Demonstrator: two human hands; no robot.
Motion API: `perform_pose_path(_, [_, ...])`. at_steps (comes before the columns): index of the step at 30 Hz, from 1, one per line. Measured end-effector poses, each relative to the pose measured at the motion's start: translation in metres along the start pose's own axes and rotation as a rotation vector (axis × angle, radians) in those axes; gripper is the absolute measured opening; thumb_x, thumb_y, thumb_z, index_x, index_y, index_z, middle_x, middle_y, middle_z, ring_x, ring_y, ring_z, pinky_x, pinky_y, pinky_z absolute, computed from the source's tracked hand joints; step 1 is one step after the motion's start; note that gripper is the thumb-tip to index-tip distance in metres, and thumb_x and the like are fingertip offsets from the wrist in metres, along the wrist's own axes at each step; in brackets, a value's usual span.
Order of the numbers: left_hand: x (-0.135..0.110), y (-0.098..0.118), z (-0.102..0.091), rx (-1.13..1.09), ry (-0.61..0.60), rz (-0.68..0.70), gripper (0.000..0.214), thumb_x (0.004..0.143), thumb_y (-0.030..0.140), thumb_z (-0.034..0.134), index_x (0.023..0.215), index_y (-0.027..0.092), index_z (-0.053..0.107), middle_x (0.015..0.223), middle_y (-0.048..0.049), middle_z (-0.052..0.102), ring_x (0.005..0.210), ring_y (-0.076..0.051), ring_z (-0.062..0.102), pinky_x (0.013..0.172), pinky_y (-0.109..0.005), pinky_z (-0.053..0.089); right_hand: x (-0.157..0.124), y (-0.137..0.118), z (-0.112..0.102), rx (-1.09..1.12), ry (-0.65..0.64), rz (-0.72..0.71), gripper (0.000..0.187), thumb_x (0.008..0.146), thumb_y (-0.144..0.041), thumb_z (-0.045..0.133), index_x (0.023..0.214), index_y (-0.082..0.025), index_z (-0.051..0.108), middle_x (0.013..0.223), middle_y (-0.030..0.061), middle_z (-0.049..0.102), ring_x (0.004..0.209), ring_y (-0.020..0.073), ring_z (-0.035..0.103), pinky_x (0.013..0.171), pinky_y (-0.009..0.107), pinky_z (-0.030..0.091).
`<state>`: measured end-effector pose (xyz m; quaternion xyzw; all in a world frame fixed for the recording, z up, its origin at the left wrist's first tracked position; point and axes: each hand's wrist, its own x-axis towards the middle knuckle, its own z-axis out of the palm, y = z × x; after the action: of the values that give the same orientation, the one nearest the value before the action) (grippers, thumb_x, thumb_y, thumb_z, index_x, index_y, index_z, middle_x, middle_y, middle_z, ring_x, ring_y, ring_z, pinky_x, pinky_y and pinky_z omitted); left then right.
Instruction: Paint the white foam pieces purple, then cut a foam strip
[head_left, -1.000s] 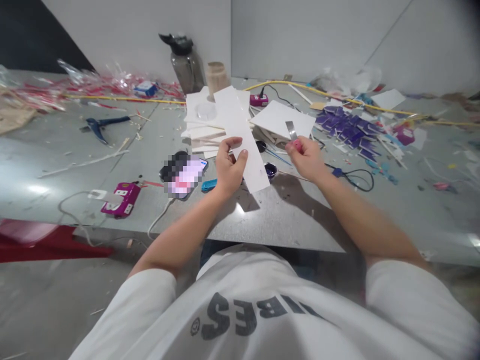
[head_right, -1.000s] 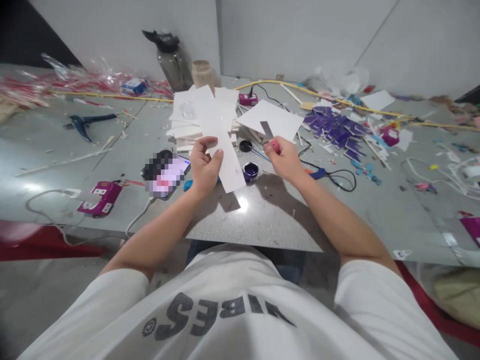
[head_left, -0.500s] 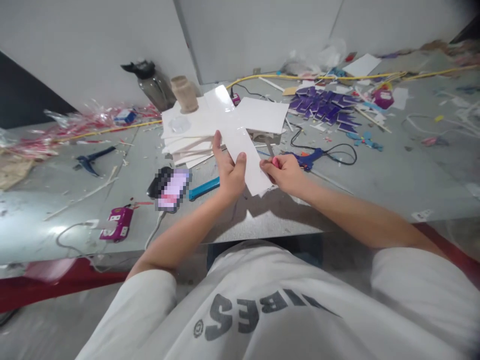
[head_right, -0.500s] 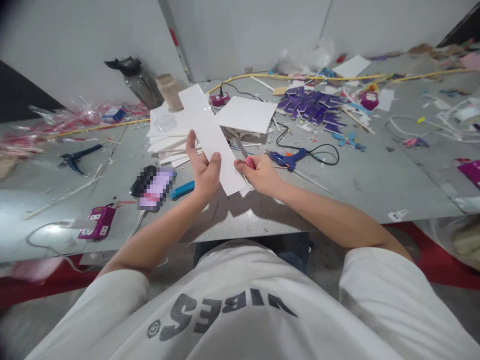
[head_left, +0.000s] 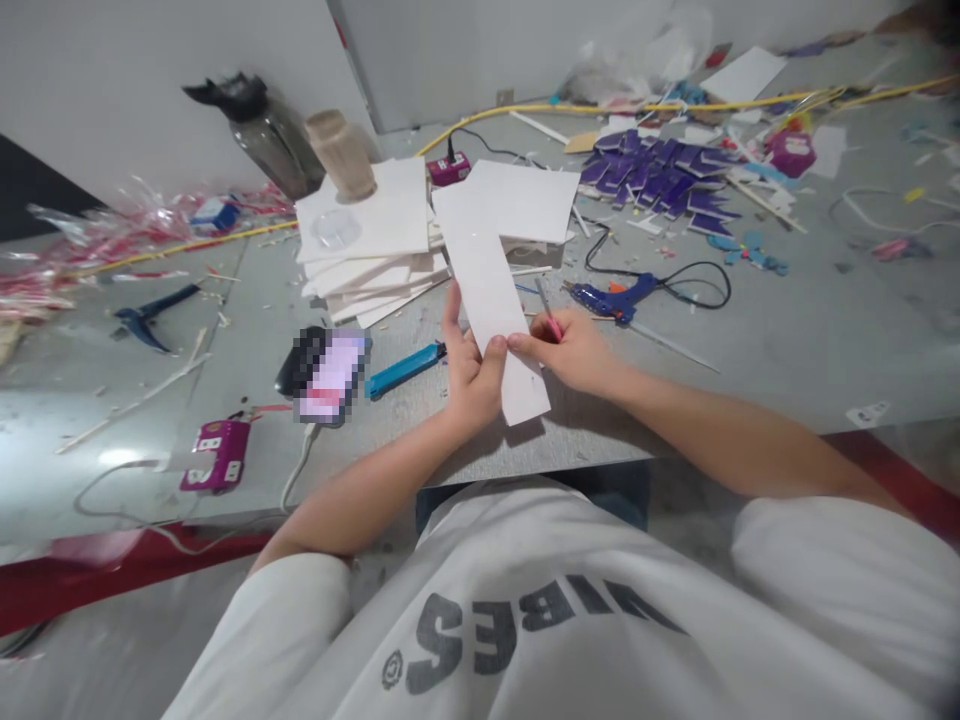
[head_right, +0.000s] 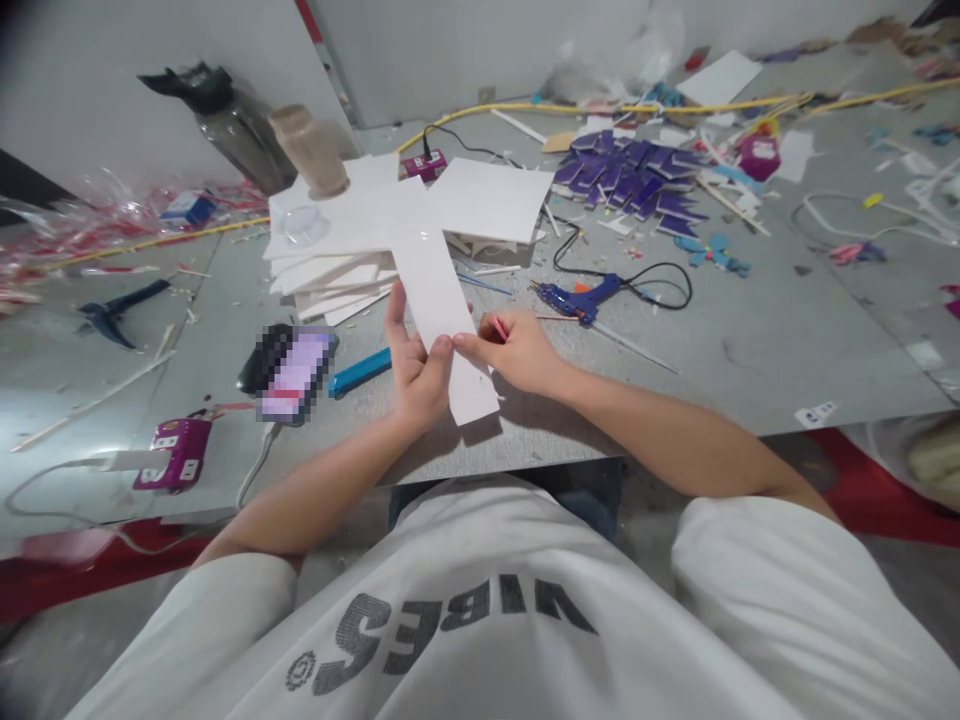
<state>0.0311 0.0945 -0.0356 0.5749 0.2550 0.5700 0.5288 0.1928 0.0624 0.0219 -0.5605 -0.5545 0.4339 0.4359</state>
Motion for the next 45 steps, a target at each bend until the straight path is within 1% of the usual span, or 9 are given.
perform_pose_path(9, [-0.015, -0.001, 0.002, 0.003, -0.142, -0.065, 0.104, 0.103, 0.080, 0.073, 0.183, 0.050, 0.014, 0.112, -0.0061, 0.083, 0.066, -0.022, 0.076, 0.062, -0.037, 0.062, 0.012, 0.003, -0.014, 0.058, 0.184, -0.064, 0.082, 0.068, -0.093, 0.091, 0.063, -0.023, 0.049, 0.060, -0.0045, 0.041, 0.061, 0.0086, 0.033, 0.058, 0.031, 0.026])
perform_pose_path(15, [-0.022, 0.001, 0.004, -0.082, -0.290, -0.122, 0.101, 0.108, 0.071, 0.073, 0.185, 0.046, 0.013, 0.120, -0.0079, 0.082, 0.070, -0.021, 0.077, 0.065, -0.034, 0.061, 0.026, 0.006, -0.024, 0.208, 0.299, -0.136, 0.086, 0.065, -0.095, 0.091, 0.060, -0.024, 0.044, 0.056, -0.0058, 0.039, 0.058, 0.0076, 0.031, 0.055, 0.030, 0.022])
perform_pose_path(18, [-0.020, 0.001, 0.003, -0.098, -0.274, -0.166, 0.109, 0.108, 0.070, 0.074, 0.187, 0.044, 0.005, 0.121, -0.0080, 0.082, 0.073, -0.021, 0.078, 0.068, -0.035, 0.061, 0.027, 0.008, -0.025, 0.227, 0.228, -0.113, 0.085, 0.065, -0.092, 0.094, 0.062, -0.024, 0.044, 0.055, -0.0061, 0.039, 0.057, 0.0075, 0.031, 0.054, 0.030, 0.021])
perform_pose_path(22, [-0.010, 0.002, 0.002, -0.110, -0.139, -0.146, 0.114, 0.105, 0.071, 0.078, 0.188, 0.042, 0.006, 0.125, -0.0088, 0.083, 0.091, -0.029, 0.085, 0.080, -0.042, 0.067, 0.018, 0.008, -0.017, 0.202, 0.092, -0.072, 0.077, 0.060, -0.076, 0.106, 0.078, -0.025, 0.052, 0.061, -0.0074, 0.045, 0.059, 0.0087, 0.036, 0.056, 0.028, 0.027])
perform_pose_path(26, [0.002, 0.009, 0.000, -0.137, -0.043, -0.110, 0.121, 0.100, 0.073, 0.083, 0.188, 0.039, 0.008, 0.136, -0.0119, 0.081, 0.122, -0.040, 0.083, 0.100, -0.052, 0.068, 0.009, 0.008, -0.009, 0.190, -0.074, -0.010, 0.076, 0.060, -0.060, 0.110, 0.093, -0.027, 0.050, 0.062, -0.0123, 0.039, 0.059, 0.0088, 0.032, 0.058, 0.026, 0.029])
perform_pose_path(30, [0.013, 0.016, -0.003, -0.163, 0.000, -0.085, 0.122, 0.099, 0.074, 0.082, 0.187, 0.042, 0.005, 0.147, -0.0122, 0.077, 0.136, -0.041, 0.078, 0.105, -0.055, 0.067, 0.005, 0.007, -0.009, 0.182, -0.236, 0.048, 0.076, 0.062, -0.046, 0.109, 0.101, -0.028, 0.047, 0.063, -0.0149, 0.033, 0.059, 0.0084, 0.030, 0.059, 0.026, 0.030])
perform_pose_path(32, [0.015, 0.019, -0.004, -0.163, 0.030, -0.078, 0.125, 0.097, 0.075, 0.083, 0.187, 0.043, 0.003, 0.149, -0.0122, 0.076, 0.137, -0.041, 0.077, 0.104, -0.054, 0.066, 0.005, 0.007, -0.009, 0.180, -0.227, 0.044, 0.074, 0.064, -0.043, 0.109, 0.103, -0.028, 0.047, 0.063, -0.0154, 0.032, 0.059, 0.0079, 0.028, 0.059, 0.025, 0.028])
perform_pose_path(40, [-0.010, 0.018, 0.007, -0.191, -0.043, -0.270, 0.121, 0.094, 0.067, 0.089, 0.187, 0.036, 0.017, 0.123, -0.0086, 0.079, 0.104, -0.034, 0.082, 0.084, -0.042, 0.064, 0.020, 0.018, -0.014, 0.280, 0.116, -0.070, 0.078, 0.068, -0.053, 0.109, 0.097, -0.029, 0.041, 0.064, -0.0133, 0.033, 0.058, 0.0083, 0.027, 0.055, 0.026, 0.023])
perform_pose_path(45, [-0.010, 0.013, 0.006, -0.150, -0.047, -0.214, 0.116, 0.097, 0.070, 0.085, 0.186, 0.036, 0.018, 0.109, -0.0061, 0.079, 0.080, -0.027, 0.079, 0.074, -0.038, 0.061, 0.021, 0.016, -0.021, 0.233, 0.053, -0.070, 0.078, 0.066, -0.053, 0.110, 0.098, -0.029, 0.044, 0.064, -0.0140, 0.031, 0.058, 0.0080, 0.026, 0.055, 0.025, 0.022])
